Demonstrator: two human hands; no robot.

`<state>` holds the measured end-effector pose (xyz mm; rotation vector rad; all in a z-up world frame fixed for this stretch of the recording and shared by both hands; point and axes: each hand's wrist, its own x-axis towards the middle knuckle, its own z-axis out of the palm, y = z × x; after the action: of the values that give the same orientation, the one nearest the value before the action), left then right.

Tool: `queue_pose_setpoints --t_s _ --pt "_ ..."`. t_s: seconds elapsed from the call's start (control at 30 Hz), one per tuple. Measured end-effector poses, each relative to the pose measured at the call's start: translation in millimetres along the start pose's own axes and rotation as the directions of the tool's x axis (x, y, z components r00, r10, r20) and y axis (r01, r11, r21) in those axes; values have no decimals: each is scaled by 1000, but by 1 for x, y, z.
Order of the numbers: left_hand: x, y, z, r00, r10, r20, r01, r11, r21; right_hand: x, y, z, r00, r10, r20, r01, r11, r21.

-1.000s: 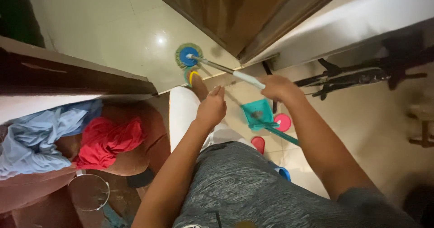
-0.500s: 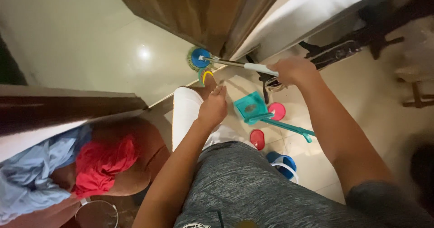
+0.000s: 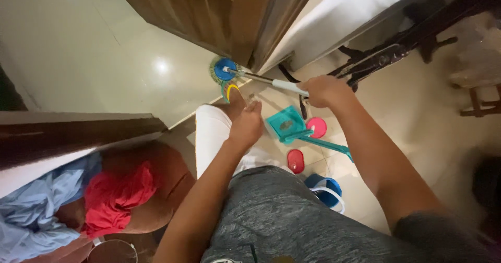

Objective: The person assembles a mop by attaching the handle parts, rinses and wrings the mop head in a bucket, and mops the floor in a hallway and room.

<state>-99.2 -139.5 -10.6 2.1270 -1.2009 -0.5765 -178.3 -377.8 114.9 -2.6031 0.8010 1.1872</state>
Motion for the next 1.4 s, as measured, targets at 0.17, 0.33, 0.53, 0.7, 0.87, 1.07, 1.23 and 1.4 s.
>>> queue_pose_setpoints --t_s 0.17,0.33,0.53,0.7,0.87,1.07,1.23,1.4 --pt "-4 -2 -2 996 -53 65 55 998 -21 1 -6 -9 998 -57 12 58 996 -73" --pt "-5 -9 -1 1000 -22 5 22 1000 3 -1 -18 -23 999 6 54 -3 999 -50" --pt "-4 -13 -3 1000 -7 30 6 1000 8 -8 -25 -22 1000 -5 28 7 998 -61" --pt "-5 -10 -6 999 -40 30 41 999 -12 -1 -24 -22 999 -3 45 4 1000 -22" --pt "-2 -16 2 999 3 41 -2 1000 -25 -1 -28 -22 997 37 72 -35 999 -37" --pt "-8 -21 2 999 52 -10 -52 998 18 -4 -24 -26 998 -1 57 4 999 -45" --pt "-10 -21 -18 997 -66 35 65 998 28 -7 -33 -39 998 -21 56 26 995 -93" --pt "-20 -25 -20 995 -99 27 99 995 4 11 -25 -40 992 -109 -69 95 978 -186"
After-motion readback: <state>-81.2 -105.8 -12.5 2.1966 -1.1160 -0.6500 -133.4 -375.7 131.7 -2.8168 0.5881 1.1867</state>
